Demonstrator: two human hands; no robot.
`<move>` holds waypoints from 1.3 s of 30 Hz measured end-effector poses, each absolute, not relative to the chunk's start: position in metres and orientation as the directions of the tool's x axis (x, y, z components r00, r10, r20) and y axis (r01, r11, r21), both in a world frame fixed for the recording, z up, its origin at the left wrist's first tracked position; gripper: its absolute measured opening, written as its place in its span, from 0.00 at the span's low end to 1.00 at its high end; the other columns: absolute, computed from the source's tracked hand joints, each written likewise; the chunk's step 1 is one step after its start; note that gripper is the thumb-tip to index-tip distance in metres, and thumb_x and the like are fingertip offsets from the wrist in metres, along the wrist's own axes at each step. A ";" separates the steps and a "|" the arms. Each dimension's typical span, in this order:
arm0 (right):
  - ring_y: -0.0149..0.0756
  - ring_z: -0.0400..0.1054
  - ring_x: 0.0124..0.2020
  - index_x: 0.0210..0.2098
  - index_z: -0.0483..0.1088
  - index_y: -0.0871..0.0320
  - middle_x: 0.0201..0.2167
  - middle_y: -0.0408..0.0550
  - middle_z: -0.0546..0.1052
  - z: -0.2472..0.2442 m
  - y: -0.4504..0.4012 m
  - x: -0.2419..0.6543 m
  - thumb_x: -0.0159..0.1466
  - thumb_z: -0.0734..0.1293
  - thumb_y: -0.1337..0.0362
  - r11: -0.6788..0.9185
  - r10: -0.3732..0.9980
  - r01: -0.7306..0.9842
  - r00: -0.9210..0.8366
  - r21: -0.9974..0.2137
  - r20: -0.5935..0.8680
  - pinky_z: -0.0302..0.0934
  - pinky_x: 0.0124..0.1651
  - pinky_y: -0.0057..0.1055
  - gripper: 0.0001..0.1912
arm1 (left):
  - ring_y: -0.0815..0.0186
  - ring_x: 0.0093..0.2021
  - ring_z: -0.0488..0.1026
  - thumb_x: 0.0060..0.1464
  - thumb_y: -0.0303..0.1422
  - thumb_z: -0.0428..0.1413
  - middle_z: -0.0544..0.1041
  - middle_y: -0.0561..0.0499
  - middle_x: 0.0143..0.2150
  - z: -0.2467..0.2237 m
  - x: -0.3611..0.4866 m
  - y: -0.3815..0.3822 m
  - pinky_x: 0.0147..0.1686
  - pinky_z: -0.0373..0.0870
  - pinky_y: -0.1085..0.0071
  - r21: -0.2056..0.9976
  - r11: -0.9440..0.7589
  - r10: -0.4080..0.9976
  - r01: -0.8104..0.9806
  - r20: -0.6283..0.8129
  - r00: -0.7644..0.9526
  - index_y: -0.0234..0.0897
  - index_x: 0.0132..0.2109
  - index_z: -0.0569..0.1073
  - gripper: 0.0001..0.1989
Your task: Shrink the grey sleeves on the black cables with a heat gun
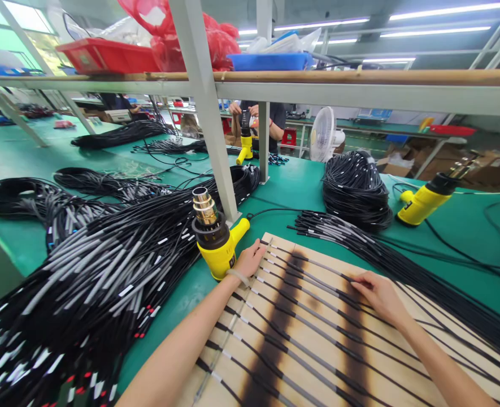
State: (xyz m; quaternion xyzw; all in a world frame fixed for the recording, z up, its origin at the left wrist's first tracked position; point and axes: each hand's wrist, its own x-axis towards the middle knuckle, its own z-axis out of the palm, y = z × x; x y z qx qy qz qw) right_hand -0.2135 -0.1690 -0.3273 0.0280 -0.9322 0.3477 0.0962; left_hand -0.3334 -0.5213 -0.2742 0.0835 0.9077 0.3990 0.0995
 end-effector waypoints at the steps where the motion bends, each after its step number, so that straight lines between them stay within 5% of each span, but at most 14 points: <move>1: 0.39 0.66 0.32 0.31 0.69 0.57 0.30 0.48 0.73 -0.328 -0.169 -0.214 0.59 0.61 0.53 0.754 0.019 -0.116 -0.980 -0.646 0.198 0.59 0.36 0.35 0.14 | 0.60 0.63 0.54 0.58 0.43 0.42 0.55 0.42 0.63 -0.274 -0.333 -0.521 0.60 0.52 0.68 0.742 0.666 0.233 0.072 -0.115 -0.966 0.26 0.62 0.56 0.31; 11: 0.39 0.67 0.34 0.37 0.68 0.59 0.33 0.50 0.72 -0.328 -0.173 -0.212 0.57 0.63 0.51 0.726 0.103 -0.063 -0.975 -0.685 0.199 0.62 0.38 0.36 0.18 | 0.59 0.62 0.56 0.57 0.44 0.42 0.59 0.42 0.62 -0.281 -0.335 -0.524 0.58 0.54 0.67 0.746 0.660 0.241 0.083 -0.106 -0.965 0.28 0.62 0.57 0.31; 22: 0.44 0.60 0.45 0.30 0.73 0.54 0.39 0.51 0.65 -0.321 -0.171 -0.202 0.56 0.65 0.52 0.753 -0.133 -0.176 -0.984 -0.634 0.116 0.58 0.49 0.41 0.12 | 0.59 0.58 0.63 0.57 0.44 0.42 0.70 0.45 0.55 -0.286 -0.334 -0.525 0.55 0.59 0.67 0.748 0.654 0.255 0.117 -0.072 -0.964 0.33 0.60 0.60 0.28; 39: 0.41 0.62 0.39 0.29 0.70 0.56 0.35 0.50 0.64 -0.321 -0.173 -0.197 0.62 0.60 0.59 0.816 -0.219 -0.362 -0.915 -0.450 0.339 0.61 0.42 0.40 0.10 | 0.57 0.59 0.62 0.57 0.47 0.42 0.71 0.46 0.54 -0.285 -0.332 -0.525 0.55 0.59 0.67 0.736 0.669 0.255 0.104 -0.096 -0.962 0.34 0.62 0.58 0.30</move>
